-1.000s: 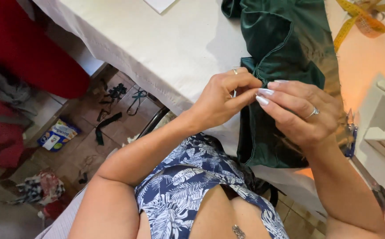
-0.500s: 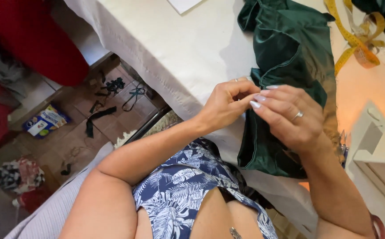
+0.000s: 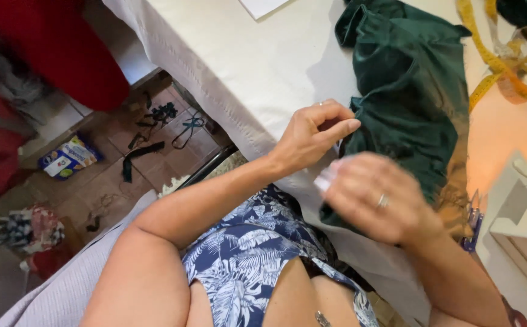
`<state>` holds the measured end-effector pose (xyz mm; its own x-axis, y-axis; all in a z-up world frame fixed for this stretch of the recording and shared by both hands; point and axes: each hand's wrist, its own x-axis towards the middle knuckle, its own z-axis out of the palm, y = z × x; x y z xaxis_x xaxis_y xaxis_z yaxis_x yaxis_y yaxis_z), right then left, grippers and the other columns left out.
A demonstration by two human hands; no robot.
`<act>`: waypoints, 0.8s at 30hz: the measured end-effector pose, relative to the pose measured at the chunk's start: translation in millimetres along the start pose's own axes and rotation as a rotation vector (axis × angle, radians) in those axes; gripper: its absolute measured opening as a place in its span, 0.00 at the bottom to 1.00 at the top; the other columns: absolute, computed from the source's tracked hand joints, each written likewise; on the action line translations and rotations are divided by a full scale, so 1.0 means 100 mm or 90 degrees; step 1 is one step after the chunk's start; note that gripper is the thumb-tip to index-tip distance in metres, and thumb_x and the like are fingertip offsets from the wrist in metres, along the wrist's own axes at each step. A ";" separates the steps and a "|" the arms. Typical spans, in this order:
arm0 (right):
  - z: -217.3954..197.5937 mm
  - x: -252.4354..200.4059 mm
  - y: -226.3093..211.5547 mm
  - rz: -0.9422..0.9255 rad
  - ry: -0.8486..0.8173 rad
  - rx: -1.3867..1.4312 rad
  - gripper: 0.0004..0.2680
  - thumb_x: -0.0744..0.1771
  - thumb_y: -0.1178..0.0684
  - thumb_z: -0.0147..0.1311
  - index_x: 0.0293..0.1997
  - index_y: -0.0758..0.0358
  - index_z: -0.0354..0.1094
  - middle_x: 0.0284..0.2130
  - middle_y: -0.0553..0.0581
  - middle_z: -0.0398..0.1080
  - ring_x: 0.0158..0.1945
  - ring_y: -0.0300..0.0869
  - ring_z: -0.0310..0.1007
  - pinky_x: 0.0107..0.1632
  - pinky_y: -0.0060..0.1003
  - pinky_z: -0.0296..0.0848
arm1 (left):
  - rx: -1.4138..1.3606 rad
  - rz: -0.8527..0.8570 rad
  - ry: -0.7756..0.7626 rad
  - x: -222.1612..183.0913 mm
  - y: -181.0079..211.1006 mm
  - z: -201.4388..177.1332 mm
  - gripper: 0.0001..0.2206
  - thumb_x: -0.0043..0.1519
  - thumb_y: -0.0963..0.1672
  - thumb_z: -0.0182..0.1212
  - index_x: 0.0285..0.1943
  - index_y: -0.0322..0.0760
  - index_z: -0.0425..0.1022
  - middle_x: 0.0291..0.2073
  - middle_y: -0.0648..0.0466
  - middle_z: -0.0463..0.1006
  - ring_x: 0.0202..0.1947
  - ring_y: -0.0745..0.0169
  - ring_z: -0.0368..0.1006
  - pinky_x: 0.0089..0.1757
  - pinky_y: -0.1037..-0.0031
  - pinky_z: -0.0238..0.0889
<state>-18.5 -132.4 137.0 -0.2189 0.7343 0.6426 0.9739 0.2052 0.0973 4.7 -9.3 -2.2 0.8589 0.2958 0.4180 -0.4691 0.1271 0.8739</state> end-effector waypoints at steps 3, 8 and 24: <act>-0.03 -0.02 -0.06 -0.010 -0.010 -0.035 0.06 0.67 0.63 0.52 0.32 0.65 0.74 0.34 0.62 0.77 0.36 0.51 0.79 0.39 0.44 0.80 | 0.014 -0.007 -0.061 -0.05 0.15 -0.05 0.04 0.63 0.46 0.64 0.39 0.43 0.80 0.27 0.55 0.73 0.31 0.72 0.68 0.35 0.75 0.65; 0.01 -0.19 -0.12 0.027 -0.033 -0.042 0.06 0.67 0.63 0.53 0.30 0.60 0.72 0.31 0.57 0.75 0.36 0.50 0.79 0.36 0.40 0.77 | -0.001 -0.069 -0.128 -0.08 0.15 -0.15 0.04 0.63 0.45 0.64 0.41 0.42 0.79 0.27 0.57 0.74 0.33 0.73 0.68 0.36 0.77 0.65; 0.17 -0.29 -0.03 0.062 -0.014 0.016 0.05 0.68 0.65 0.51 0.35 0.65 0.73 0.34 0.65 0.74 0.36 0.54 0.78 0.39 0.43 0.78 | 0.097 -0.114 -0.236 0.31 0.19 -0.06 0.17 0.62 0.51 0.59 0.24 0.42 0.65 0.15 0.60 0.62 0.22 0.71 0.60 0.27 0.76 0.55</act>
<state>-15.9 -143.4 105.3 -0.1251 0.7656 0.6311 0.9889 0.1479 0.0166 21.6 8.3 26.0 0.9528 -0.0813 0.2925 -0.2937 -0.0039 0.9559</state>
